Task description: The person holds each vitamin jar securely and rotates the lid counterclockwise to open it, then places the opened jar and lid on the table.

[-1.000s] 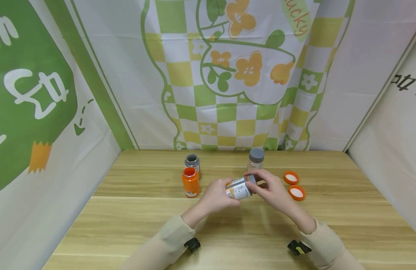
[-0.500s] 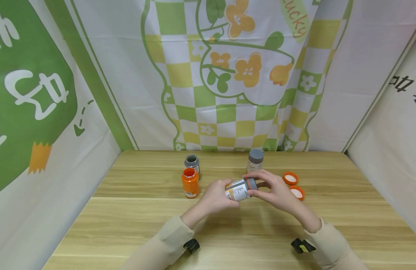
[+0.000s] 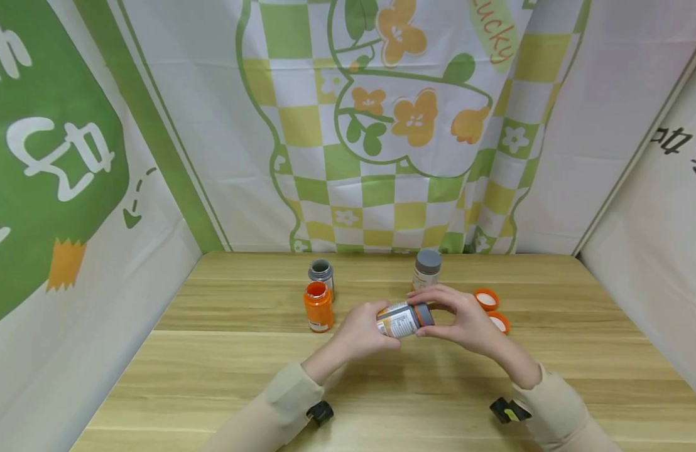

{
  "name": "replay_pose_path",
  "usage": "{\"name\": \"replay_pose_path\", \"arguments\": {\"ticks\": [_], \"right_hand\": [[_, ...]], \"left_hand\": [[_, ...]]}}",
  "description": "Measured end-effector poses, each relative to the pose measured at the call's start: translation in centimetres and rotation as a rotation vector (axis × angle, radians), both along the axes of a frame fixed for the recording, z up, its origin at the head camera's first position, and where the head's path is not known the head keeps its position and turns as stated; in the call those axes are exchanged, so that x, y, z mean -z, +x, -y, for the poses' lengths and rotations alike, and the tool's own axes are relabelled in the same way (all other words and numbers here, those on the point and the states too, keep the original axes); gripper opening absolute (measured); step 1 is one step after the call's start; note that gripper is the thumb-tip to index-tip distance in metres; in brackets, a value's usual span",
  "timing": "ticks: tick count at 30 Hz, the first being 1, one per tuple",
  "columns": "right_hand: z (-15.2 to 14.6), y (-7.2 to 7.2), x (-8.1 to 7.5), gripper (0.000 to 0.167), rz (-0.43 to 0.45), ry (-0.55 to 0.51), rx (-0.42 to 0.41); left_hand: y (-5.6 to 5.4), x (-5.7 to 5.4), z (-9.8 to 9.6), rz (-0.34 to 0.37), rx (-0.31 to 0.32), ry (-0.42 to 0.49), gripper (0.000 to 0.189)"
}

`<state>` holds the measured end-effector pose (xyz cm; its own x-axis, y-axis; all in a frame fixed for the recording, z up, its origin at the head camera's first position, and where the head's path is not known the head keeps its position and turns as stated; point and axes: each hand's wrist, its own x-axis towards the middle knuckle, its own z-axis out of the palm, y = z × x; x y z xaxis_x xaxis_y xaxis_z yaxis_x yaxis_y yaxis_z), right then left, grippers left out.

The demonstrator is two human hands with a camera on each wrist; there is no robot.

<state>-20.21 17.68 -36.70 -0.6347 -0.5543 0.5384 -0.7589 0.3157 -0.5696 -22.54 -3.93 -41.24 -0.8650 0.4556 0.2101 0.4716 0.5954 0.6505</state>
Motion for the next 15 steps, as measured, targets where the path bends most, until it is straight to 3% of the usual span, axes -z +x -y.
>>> {"name": "replay_pose_path", "arguments": {"ticks": [15], "right_hand": [[0.00,-0.04,0.05,0.049,-0.056,0.012,-0.013]], "left_hand": [[-0.03,0.27,-0.09,-0.009,0.009,0.016,0.043]]}}
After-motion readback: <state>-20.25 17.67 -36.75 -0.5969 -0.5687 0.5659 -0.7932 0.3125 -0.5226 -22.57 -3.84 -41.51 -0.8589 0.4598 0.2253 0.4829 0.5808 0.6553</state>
